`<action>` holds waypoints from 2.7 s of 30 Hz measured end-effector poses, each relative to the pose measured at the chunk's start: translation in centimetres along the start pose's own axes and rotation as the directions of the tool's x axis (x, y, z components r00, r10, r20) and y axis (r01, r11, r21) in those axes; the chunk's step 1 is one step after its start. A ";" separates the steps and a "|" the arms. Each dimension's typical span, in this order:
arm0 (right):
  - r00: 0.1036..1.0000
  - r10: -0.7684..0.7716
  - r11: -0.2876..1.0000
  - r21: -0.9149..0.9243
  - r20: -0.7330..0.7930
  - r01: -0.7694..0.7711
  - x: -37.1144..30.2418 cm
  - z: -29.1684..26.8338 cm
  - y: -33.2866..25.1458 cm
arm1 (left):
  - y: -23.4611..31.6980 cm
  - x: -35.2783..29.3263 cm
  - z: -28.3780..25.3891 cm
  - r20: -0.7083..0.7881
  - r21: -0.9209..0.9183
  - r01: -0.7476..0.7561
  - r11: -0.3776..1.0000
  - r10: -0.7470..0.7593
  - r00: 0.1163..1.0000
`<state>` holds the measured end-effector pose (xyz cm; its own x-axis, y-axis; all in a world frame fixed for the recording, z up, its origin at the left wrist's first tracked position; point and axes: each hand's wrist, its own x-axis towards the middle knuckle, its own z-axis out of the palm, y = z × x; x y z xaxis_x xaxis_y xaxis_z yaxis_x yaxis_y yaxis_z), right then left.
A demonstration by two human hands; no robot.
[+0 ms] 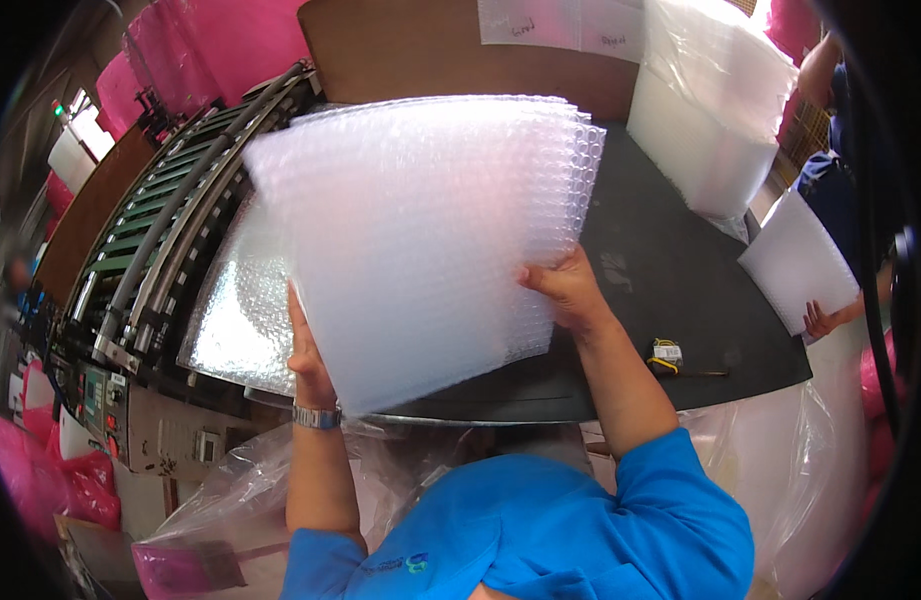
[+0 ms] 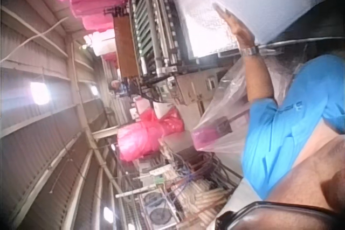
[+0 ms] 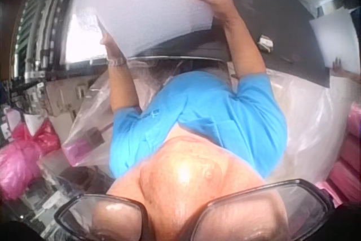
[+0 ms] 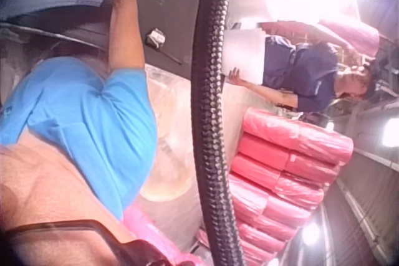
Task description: The person stacks sheets of bubble wrap on a table, aligning them and occasionally using a tape measure to check dimensions. They repeatedly pick up, fold, and place the bubble wrap sheets into a neat pile.
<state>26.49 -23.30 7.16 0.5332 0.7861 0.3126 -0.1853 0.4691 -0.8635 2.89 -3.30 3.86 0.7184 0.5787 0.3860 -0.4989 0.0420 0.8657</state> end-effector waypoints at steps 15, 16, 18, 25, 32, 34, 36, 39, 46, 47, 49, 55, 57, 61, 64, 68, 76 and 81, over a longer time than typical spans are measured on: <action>0.990 -0.131 0.958 -0.261 -0.044 0.116 0.5 -1.7 1.5 | 0.6 0.0 3.5 -0.053 0.170 0.078 0.982 -0.070 0.996; 0.997 -0.076 0.964 -0.256 -0.021 0.068 0.2 -2.4 2.0 | 0.2 -0.5 3.4 -0.074 0.146 0.092 0.985 -0.082 0.994; 1.000 -0.024 0.959 -0.284 -0.011 0.020 -0.2 -3.2 3.7 | -3.2 -1.5 1.8 -0.081 0.174 0.114 0.978 -0.101 0.992; 0.999 0.032 0.963 -0.267 -0.043 -0.042 -0.4 -3.3 4.6 | -3.4 -1.9 3.6 -0.150 0.427 0.152 0.891 -0.096 0.984; 0.999 -0.022 0.982 -0.186 0.023 0.026 -0.2 -3.5 6.5 | -1.9 -1.6 4.1 -0.263 0.373 0.006 0.928 0.099 0.960; 0.998 0.031 0.950 -0.308 -0.056 -0.047 -0.2 -4.2 7.5 | -0.9 -1.5 3.8 -0.358 0.411 -0.069 0.909 0.230 0.905; 0.994 0.062 0.900 -0.425 -0.093 -0.096 -0.4 -4.5 7.7 | -1.0 -1.7 1.3 -0.393 0.545 -0.104 0.832 0.363 0.845; 0.992 0.070 0.834 -0.540 -0.102 -0.115 -0.7 -4.5 7.3 | -0.4 -2.3 -1.6 -0.336 0.806 -0.095 0.584 0.585 0.738; 0.990 0.130 0.767 -0.627 -0.057 -0.137 -0.8 -4.2 7.9 | 0.9 -3.3 -3.2 -0.188 0.954 -0.069 0.292 0.760 0.622; 0.990 0.131 0.769 -0.624 -0.055 -0.137 -0.9 -4.2 8.0 | 1.1 -3.4 -3.0 -0.188 0.960 -0.047 0.276 0.758 0.625; 0.990 0.132 0.775 -0.618 -0.050 -0.134 -0.8 -4.4 8.0 | 1.6 -3.6 -2.4 -0.188 0.969 -0.006 0.248 0.752 0.632; 0.988 0.151 0.782 -0.607 -0.043 -0.146 -0.9 -4.6 8.2 | 0.7 -4.3 -4.0 -0.284 0.943 0.073 0.326 0.668 0.688; 0.987 0.155 0.795 -0.587 -0.045 -0.152 -0.9 -4.8 8.4 | 0.8 -4.0 -3.5 -0.274 0.946 0.069 0.316 0.671 0.689; 0.986 0.165 0.756 -0.638 -0.031 -0.147 -0.9 -4.4 7.7 | 1.3 -3.8 -2.6 -0.227 0.965 0.063 0.254 0.693 0.684; 0.987 0.157 0.747 -0.651 -0.019 -0.131 -0.9 -4.2 7.5 | 1.4 -3.9 -2.7 -0.222 0.966 0.058 0.252 0.695 0.684; 0.985 0.172 0.737 -0.660 -0.026 -0.146 -0.9 -4.2 7.5 | 1.3 -3.8 -2.9 -0.254 0.955 0.069 0.288 0.678 0.690; 0.983 0.183 0.729 -0.670 -0.009 -0.142 -0.9 -4.3 7.5 | 1.9 -3.2 -3.1 -0.395 0.872 0.028 0.488 0.670 0.629; 0.981 0.194 0.717 -0.679 -0.020 -0.156 -0.9 -3.7 6.8 | 2.6 -2.9 -2.7 -0.431 0.827 -0.020 0.562 0.657 0.618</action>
<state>27.78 -22.35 -0.43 0.5034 0.8540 0.1312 0.3448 -0.0593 -0.9368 -1.82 -2.69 4.14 -0.0924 0.7367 0.6699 0.1062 -0.6616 0.7423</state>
